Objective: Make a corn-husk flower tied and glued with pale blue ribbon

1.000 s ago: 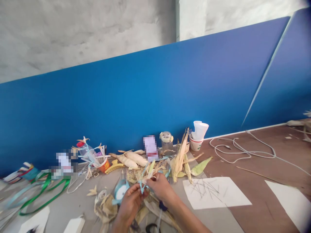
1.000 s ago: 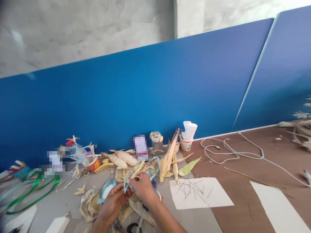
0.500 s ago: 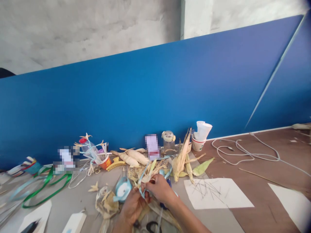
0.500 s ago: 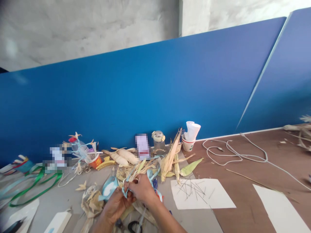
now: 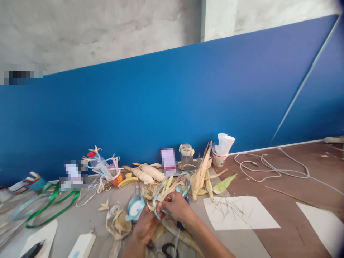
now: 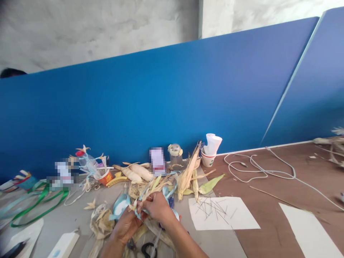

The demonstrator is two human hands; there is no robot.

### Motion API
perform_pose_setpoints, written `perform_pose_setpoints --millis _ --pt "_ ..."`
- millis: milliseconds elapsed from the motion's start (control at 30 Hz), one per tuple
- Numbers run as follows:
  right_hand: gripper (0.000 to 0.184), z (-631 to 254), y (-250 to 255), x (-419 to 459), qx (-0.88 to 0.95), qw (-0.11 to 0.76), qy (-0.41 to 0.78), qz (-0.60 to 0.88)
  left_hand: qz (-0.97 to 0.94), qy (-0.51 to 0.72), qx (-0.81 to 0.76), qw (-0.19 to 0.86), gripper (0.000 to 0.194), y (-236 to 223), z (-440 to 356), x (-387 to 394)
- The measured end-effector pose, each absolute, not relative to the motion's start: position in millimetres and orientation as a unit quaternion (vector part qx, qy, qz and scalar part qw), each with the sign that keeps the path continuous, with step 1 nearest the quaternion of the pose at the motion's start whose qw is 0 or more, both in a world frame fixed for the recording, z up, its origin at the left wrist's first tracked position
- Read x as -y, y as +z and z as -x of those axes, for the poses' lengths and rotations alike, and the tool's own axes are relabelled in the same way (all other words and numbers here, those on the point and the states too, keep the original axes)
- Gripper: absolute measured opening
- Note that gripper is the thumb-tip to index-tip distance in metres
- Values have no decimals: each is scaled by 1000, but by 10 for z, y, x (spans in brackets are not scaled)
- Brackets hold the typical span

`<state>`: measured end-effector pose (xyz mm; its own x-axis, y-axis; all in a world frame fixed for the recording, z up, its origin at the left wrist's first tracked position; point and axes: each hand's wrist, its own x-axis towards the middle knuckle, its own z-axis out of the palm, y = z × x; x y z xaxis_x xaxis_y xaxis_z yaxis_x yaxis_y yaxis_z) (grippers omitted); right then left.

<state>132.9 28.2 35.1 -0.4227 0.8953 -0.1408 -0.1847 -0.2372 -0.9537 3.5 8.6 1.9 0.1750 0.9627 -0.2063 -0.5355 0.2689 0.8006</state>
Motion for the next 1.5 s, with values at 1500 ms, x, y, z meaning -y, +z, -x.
perform_pose_setpoints --millis 1500 --pt "7 -1205 666 -479 787 309 315 431 -213 646 -275 679 16 25 244 -127"
